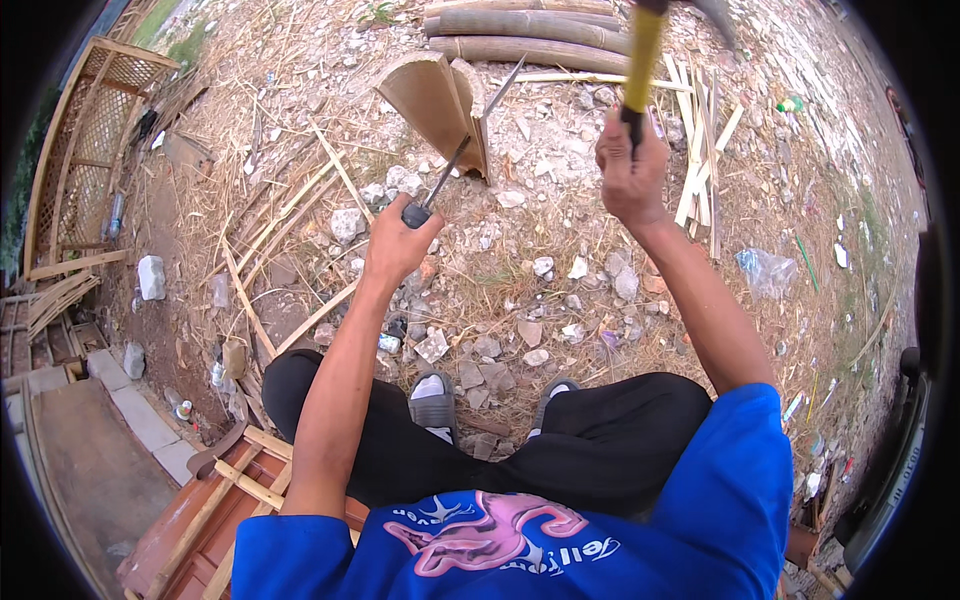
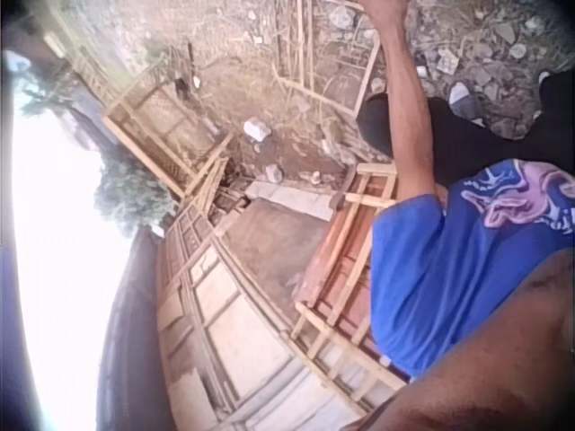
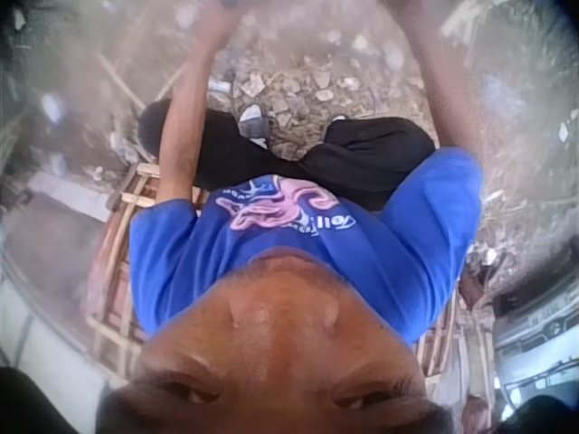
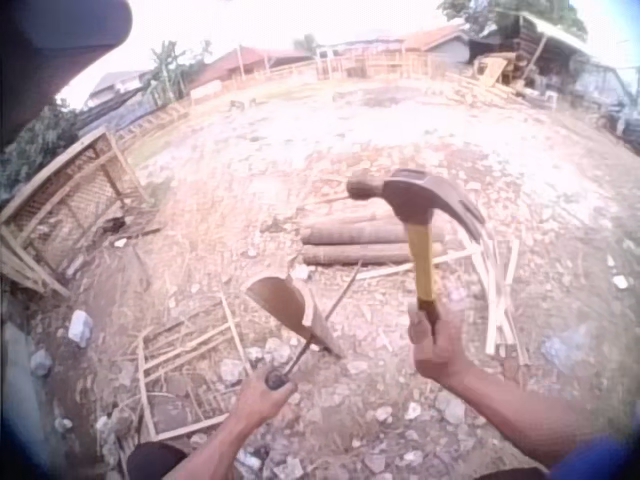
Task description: The person splits bamboo pieces using a knife and a hammer, then carves and trims the edges of the bamboo using the knife.
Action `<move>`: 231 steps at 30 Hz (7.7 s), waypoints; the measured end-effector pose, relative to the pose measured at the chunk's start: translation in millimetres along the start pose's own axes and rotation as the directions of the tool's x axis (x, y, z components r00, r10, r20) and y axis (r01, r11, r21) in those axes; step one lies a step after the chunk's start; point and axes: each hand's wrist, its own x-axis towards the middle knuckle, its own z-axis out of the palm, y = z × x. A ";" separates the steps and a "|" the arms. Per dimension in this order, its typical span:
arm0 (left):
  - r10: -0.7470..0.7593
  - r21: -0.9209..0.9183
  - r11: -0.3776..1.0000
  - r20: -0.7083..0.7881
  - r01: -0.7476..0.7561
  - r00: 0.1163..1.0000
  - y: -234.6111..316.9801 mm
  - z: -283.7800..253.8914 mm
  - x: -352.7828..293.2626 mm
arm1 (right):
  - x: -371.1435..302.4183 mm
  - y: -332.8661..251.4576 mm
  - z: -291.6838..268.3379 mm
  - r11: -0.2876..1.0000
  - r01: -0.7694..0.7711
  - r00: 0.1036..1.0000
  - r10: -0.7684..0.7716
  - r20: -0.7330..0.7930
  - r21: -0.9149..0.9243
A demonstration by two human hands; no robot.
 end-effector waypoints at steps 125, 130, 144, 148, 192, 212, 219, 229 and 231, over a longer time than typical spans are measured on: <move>0.097 0.060 0.989 0.403 -0.132 0.910 -52.9 -0.7 114.3 | -97.3 -1.0 41.6 0.777 -0.477 0.803 0.575 0.156 -0.411; 0.075 0.091 0.988 0.442 -0.128 0.894 -55.3 -6.2 118.8 | -91.5 -2.0 39.7 0.840 -0.423 0.881 0.468 0.061 -0.340; 0.038 0.156 0.982 0.387 -0.106 0.921 -48.1 -1.4 106.9 | -120.5 33.5 44.4 0.750 -0.492 0.819 0.571 0.058 -0.442; 0.018 0.106 0.992 0.389 -0.064 0.921 -43.6 4.3 104.1 | -120.6 36.9 33.4 0.749 -0.517 0.797 0.598 0.084 -0.415; 0.034 0.163 0.982 0.363 -0.099 0.931 -78.5 11.3 92.0 | -84.2 0.3 39.9 0.825 -0.466 0.856 0.512 0.072 -0.320; -0.062 0.293 0.955 0.342 -0.044 0.938 -110.6 38.9 88.0 | -162.6 46.3 49.3 0.604 -0.708 0.617 0.781 0.097 -0.366; -0.084 0.263 0.965 0.346 -0.010 0.935 -98.2 47.6 92.3 | -165.2 55.4 54.0 0.684 -0.621 0.680 0.713 0.169 -0.383; -0.062 0.271 0.961 0.385 -0.049 0.921 -89.6 55.5 102.3 | -118.4 73.4 57.0 0.804 -0.527 0.844 0.533 -0.059 -0.276; -0.045 0.238 0.970 0.381 -0.051 0.923 -99.4 56.5 102.0 | -147.7 112.6 62.6 0.646 -0.550 0.723 0.686 0.086 -0.529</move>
